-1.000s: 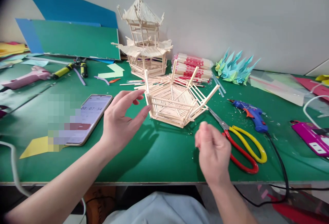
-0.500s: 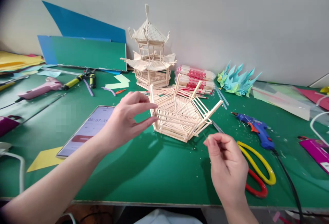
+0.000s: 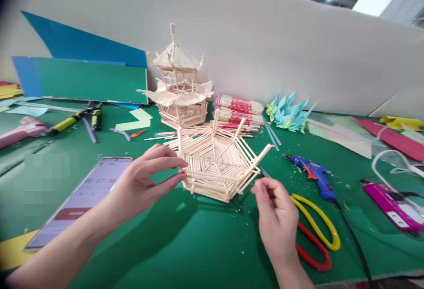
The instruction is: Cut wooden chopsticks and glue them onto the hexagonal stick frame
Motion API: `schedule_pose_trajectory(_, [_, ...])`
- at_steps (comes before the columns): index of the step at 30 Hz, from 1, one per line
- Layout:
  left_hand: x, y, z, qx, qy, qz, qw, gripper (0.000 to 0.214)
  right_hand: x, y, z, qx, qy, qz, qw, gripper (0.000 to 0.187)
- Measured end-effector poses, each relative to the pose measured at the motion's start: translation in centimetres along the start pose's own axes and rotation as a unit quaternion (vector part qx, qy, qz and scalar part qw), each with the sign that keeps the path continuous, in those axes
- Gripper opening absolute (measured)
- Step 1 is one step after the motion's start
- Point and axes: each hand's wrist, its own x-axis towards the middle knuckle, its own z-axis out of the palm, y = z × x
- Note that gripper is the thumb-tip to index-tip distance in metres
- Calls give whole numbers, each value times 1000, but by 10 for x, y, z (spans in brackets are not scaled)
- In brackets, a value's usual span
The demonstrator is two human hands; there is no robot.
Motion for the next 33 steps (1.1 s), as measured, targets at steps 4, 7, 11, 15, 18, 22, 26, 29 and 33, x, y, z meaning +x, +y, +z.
schedule_pose_trajectory(4, [4,7,0,125,17,55,990,20,7,-8,1,6,-63,-50,997,33])
schedule_pose_trajectory(7, [10,21,10,189,27,109,975,17,9,-12,1,9,-89,-67,994,41])
schedule_pose_trajectory(11, [20,37,35,203,15,183,962,15,6,-15,5,5,-126,-78,989,14])
schedule_pose_trajectory(15, [28,42,54,226,-18,229,947,18,5,-19,13,-22,-184,-117,976,26])
schedule_pose_trajectory(18, [31,42,60,204,-45,225,951,17,9,-24,17,-31,-197,-130,971,18])
schedule_pose_trajectory(22, [32,40,62,192,-60,222,954,19,15,-28,17,-40,-189,-138,971,10])
schedule_pose_trajectory(26, [33,39,62,178,-59,222,957,26,17,-28,17,-40,-186,-140,972,10])
schedule_pose_trajectory(29, [34,39,63,178,-43,230,956,29,16,-27,18,-39,-188,-138,972,10])
schedule_pose_trajectory(33, [36,40,63,175,-43,242,953,30,15,-26,19,-38,-187,-133,973,10])
